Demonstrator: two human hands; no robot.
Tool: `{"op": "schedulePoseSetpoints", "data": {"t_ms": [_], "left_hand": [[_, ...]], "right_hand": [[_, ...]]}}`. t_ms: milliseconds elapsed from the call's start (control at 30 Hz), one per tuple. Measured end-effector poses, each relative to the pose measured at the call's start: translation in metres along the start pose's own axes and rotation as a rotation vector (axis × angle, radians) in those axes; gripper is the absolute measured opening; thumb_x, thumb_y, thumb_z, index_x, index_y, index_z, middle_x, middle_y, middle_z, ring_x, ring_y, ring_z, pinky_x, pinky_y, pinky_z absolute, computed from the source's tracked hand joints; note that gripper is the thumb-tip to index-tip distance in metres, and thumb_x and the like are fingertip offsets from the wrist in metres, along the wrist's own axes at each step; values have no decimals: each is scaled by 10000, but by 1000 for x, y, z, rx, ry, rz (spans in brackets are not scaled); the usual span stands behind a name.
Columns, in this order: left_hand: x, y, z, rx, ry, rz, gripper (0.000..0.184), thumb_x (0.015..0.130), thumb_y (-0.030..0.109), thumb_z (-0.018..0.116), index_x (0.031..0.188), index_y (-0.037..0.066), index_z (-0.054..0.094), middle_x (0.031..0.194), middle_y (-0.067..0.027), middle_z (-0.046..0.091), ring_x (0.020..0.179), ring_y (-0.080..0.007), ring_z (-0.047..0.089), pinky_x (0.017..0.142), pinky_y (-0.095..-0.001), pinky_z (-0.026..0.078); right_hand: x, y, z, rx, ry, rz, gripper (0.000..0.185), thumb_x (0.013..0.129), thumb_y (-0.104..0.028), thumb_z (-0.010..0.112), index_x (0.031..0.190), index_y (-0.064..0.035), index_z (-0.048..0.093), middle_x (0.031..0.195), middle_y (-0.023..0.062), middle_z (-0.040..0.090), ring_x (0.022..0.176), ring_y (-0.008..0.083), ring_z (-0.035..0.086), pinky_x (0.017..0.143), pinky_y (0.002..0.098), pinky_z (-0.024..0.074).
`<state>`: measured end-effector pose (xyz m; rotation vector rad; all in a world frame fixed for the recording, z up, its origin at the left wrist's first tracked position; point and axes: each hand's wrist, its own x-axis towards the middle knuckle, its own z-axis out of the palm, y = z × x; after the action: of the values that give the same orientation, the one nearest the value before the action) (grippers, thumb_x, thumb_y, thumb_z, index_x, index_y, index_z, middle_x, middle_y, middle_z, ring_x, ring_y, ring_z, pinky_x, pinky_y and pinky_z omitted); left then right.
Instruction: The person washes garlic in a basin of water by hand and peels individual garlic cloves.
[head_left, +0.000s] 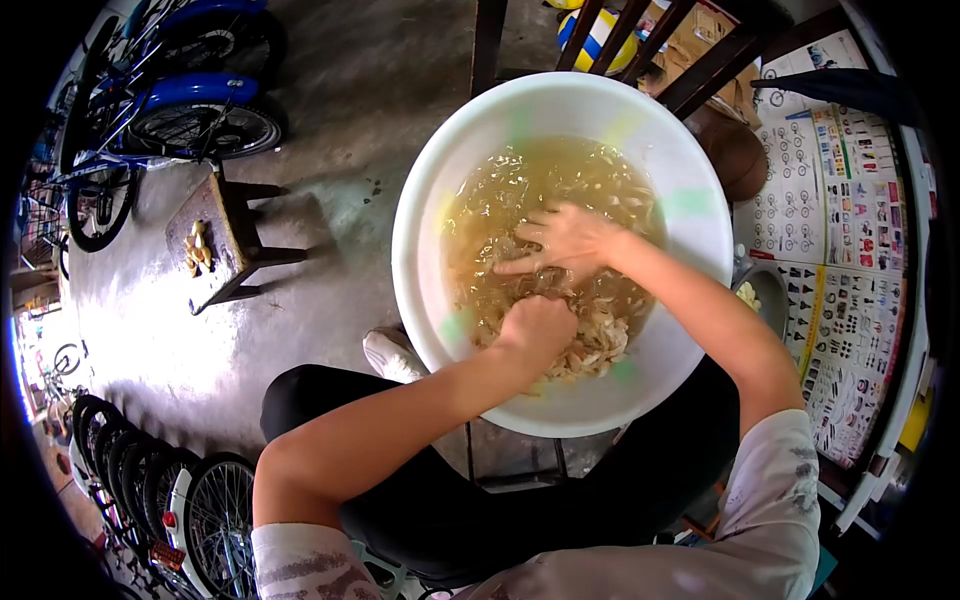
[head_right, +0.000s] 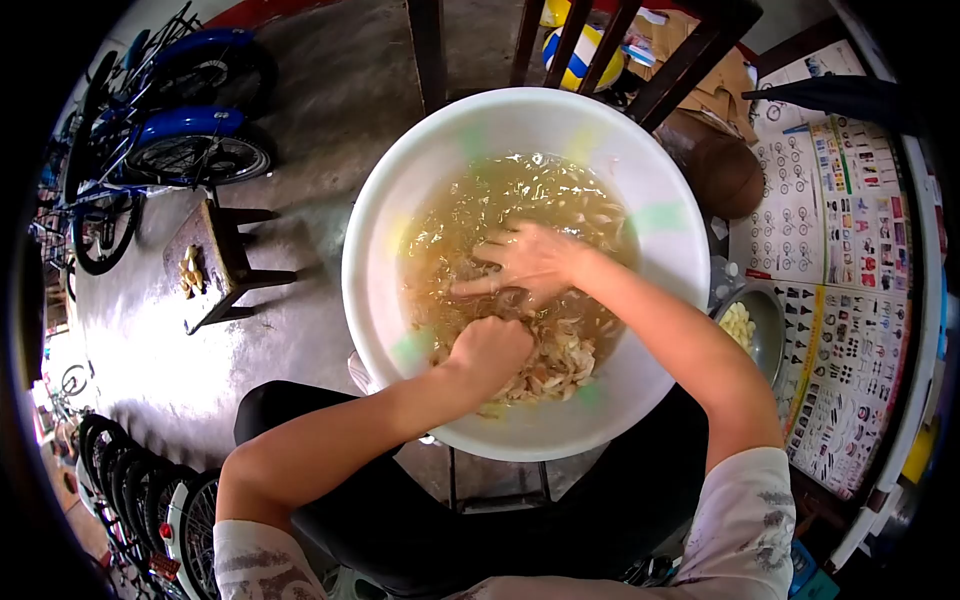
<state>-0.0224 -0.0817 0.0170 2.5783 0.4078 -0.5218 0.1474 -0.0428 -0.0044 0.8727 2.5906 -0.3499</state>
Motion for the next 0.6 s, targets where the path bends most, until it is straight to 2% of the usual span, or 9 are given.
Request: {"op": "schedulePoseSetpoints", "data": {"t_ms": [67, 100, 167, 200, 267, 300, 367, 500, 600], "left_hand": [[-1, 1, 1, -18, 2, 2, 92, 771, 56, 641, 786, 81, 727, 791, -93, 701, 769, -249, 721, 609, -323, 578], [-2, 2, -1, -8, 14, 7, 88, 764, 58, 642, 787, 75, 725, 795, -105, 698, 762, -244, 721, 597, -321, 578], [-4, 4, 2, 1, 11, 18, 86, 758, 59, 643, 787, 68, 723, 799, -117, 695, 754, -238, 720, 585, -319, 577], [-2, 5, 3, 6, 18, 20, 84, 753, 62, 645, 789, 64, 721, 807, -125, 691, 746, -237, 719, 576, -318, 576], [-1, 6, 6, 8, 17, 23, 84, 748, 65, 648, 791, 60, 720, 814, -134, 687, 737, -235, 717, 567, -318, 574], [-2, 7, 6, 21, 32, 22, 83, 750, 67, 648, 793, 62, 720, 825, -134, 685, 729, -236, 715, 569, -315, 574], [-2, 8, 7, 35, 45, 16, 83, 752, 69, 648, 795, 63, 719, 836, -133, 683, 721, -236, 714, 571, -313, 574], [-2, 9, 4, 71, 31, 30, 79, 758, 70, 647, 789, 75, 719, 814, -112, 691, 730, -229, 716, 579, -313, 573], [-2, 9, 2, 79, -3, 39, 78, 761, 74, 648, 785, 87, 721, 807, -101, 699, 733, -223, 717, 588, -312, 574]], "right_hand": [[7, 0, 11, -10, 299, 37, 987, 614, -608, 726, 1460, -552, 220, 1312, 100, 498, 1193, 289, 522, 858, 441, 493], [13, -2, 9, -6, 303, 31, 987, 614, -608, 726, 1460, -552, 220, 1312, 100, 498, 1193, 289, 522, 858, 441, 493], [29, -11, 0, -138, 508, 33, 746, 724, -525, 694, 1404, -475, 390, 1306, 80, 518, 1161, 297, 537, 837, 463, 495], [37, -12, 3, -134, 508, 35, 746, 724, -525, 694, 1404, -475, 390, 1306, 80, 518, 1161, 297, 537, 837, 463, 495], [55, -15, 19, 2, 628, -6, 455, 799, -386, 642, 1240, -299, 569, 1249, 71, 573, 1084, 288, 583, 829, 459, 497], [62, -19, 27, 7, 631, -9, 455, 799, -386, 642, 1240, -299, 569, 1249, 71, 573, 1084, 288, 583, 829, 459, 497], [74, -27, 39, 319, 637, 199, 166, 773, -253, 615, 934, -223, 644, 1185, 30, 587, 1034, 228, 607, 780, 399, 527], [78, -25, 38, 376, 793, 117, 125, 778, -244, 621, 875, -175, 657, 1067, 64, 628, 915, 210, 637, 700, 349, 532], [76, -27, 28, 57, 656, 16, 171, 815, -272, 627, 923, -140, 641, 941, 104, 651, 872, 236, 647, 697, 360, 535]]}}
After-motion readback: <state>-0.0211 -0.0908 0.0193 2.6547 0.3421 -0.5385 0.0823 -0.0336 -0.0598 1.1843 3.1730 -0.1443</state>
